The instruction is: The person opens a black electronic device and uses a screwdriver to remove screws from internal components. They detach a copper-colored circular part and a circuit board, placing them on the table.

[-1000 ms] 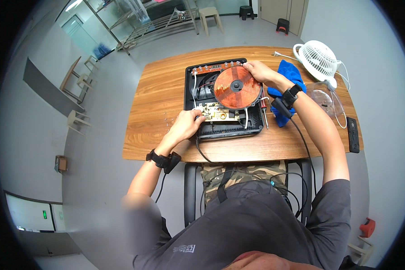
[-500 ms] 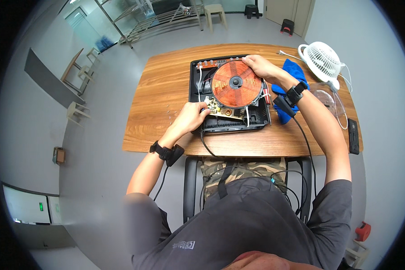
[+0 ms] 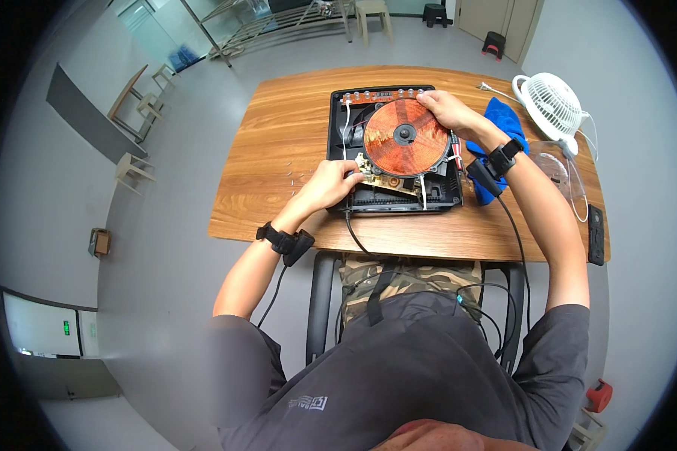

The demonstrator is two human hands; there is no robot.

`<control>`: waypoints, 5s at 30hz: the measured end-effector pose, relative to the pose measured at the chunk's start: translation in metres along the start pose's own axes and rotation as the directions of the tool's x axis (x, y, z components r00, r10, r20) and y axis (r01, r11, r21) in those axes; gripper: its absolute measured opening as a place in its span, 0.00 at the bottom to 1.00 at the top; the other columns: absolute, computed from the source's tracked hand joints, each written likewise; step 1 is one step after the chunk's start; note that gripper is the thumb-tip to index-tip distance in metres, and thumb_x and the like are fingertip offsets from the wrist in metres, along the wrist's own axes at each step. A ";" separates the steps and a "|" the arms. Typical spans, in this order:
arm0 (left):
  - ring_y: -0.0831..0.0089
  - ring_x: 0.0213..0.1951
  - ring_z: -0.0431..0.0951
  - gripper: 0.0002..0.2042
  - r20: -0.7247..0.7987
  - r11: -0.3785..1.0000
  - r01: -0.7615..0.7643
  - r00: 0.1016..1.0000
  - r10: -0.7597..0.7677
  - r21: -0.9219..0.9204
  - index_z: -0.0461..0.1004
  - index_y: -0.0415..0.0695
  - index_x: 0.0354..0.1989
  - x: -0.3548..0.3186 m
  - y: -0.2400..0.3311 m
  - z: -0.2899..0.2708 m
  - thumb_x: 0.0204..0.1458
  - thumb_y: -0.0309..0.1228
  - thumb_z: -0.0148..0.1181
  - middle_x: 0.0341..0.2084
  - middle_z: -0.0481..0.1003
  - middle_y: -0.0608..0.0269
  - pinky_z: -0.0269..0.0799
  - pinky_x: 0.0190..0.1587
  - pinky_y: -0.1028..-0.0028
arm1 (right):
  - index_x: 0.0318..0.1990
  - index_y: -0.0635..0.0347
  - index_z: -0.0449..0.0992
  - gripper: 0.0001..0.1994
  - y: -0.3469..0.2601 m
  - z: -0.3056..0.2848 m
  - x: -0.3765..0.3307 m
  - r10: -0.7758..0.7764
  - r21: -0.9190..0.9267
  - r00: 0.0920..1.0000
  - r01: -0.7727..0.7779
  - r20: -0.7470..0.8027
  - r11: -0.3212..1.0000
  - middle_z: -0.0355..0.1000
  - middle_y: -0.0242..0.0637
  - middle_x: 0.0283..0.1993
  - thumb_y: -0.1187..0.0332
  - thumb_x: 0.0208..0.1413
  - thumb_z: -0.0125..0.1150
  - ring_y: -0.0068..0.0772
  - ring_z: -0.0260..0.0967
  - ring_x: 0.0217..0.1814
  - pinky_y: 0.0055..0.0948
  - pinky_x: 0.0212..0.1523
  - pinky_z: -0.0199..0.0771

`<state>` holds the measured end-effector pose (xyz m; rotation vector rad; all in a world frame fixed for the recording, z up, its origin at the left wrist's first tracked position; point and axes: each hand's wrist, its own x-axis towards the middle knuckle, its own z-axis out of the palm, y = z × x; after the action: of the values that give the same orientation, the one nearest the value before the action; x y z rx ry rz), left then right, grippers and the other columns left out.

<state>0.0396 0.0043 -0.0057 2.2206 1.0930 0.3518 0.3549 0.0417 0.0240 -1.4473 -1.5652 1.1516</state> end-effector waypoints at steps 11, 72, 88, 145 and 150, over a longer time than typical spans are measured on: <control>0.71 0.26 0.81 0.13 -0.017 1.000 0.029 0.999 -0.029 -0.012 0.80 0.37 0.36 0.001 -0.005 0.004 0.60 0.36 0.61 0.22 0.81 0.57 0.74 0.32 0.69 | 0.44 0.68 0.76 0.20 0.011 0.000 0.002 0.035 0.040 0.999 -0.035 0.007 0.999 0.73 0.30 0.34 0.59 0.74 0.43 0.20 0.65 0.34 0.29 0.40 0.71; 0.73 0.30 0.80 0.16 -0.028 0.966 -0.233 0.973 0.231 -0.116 0.75 0.38 0.50 -0.059 0.015 -0.006 0.52 0.23 0.60 0.34 0.80 0.59 0.76 0.36 0.73 | 0.40 0.67 0.78 0.20 0.034 0.026 0.019 0.066 0.051 0.996 -0.069 0.058 0.996 0.74 0.32 0.34 0.59 0.72 0.45 0.21 0.66 0.35 0.30 0.39 0.70; 0.49 0.63 0.67 0.37 0.282 0.942 -0.283 0.933 0.226 0.180 0.61 0.32 0.65 0.020 0.006 -0.040 0.42 0.26 0.63 0.59 0.68 0.39 0.63 0.67 0.61 | 0.44 0.66 0.78 0.19 0.025 0.002 0.000 0.024 0.173 0.998 -0.032 0.051 0.984 0.75 0.32 0.34 0.59 0.73 0.46 0.18 0.68 0.32 0.26 0.33 0.72; 0.60 0.63 0.65 0.40 -0.013 0.995 0.048 0.999 -0.049 -0.082 0.70 0.43 0.61 -0.137 -0.212 -0.145 0.34 0.36 0.79 0.58 0.71 0.59 0.58 0.70 0.61 | 0.39 0.66 0.77 0.21 -0.028 0.288 0.211 0.161 0.125 0.986 -0.165 0.037 0.978 0.75 0.36 0.36 0.59 0.74 0.43 0.28 0.68 0.36 0.38 0.40 0.72; 0.59 0.64 0.65 0.41 0.017 0.995 0.050 0.999 -0.049 -0.084 0.69 0.43 0.62 -0.137 -0.226 -0.144 0.33 0.35 0.80 0.59 0.70 0.60 0.58 0.70 0.61 | 0.49 0.70 0.75 0.21 -0.009 0.310 0.222 0.261 0.133 0.963 -0.267 0.060 0.954 0.74 0.47 0.49 0.58 0.73 0.44 0.38 0.69 0.49 0.42 0.51 0.70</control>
<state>-0.2544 0.0608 -0.0351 2.1148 1.1027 0.3532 0.0376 0.2170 -0.0945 -1.5800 -1.3150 1.4248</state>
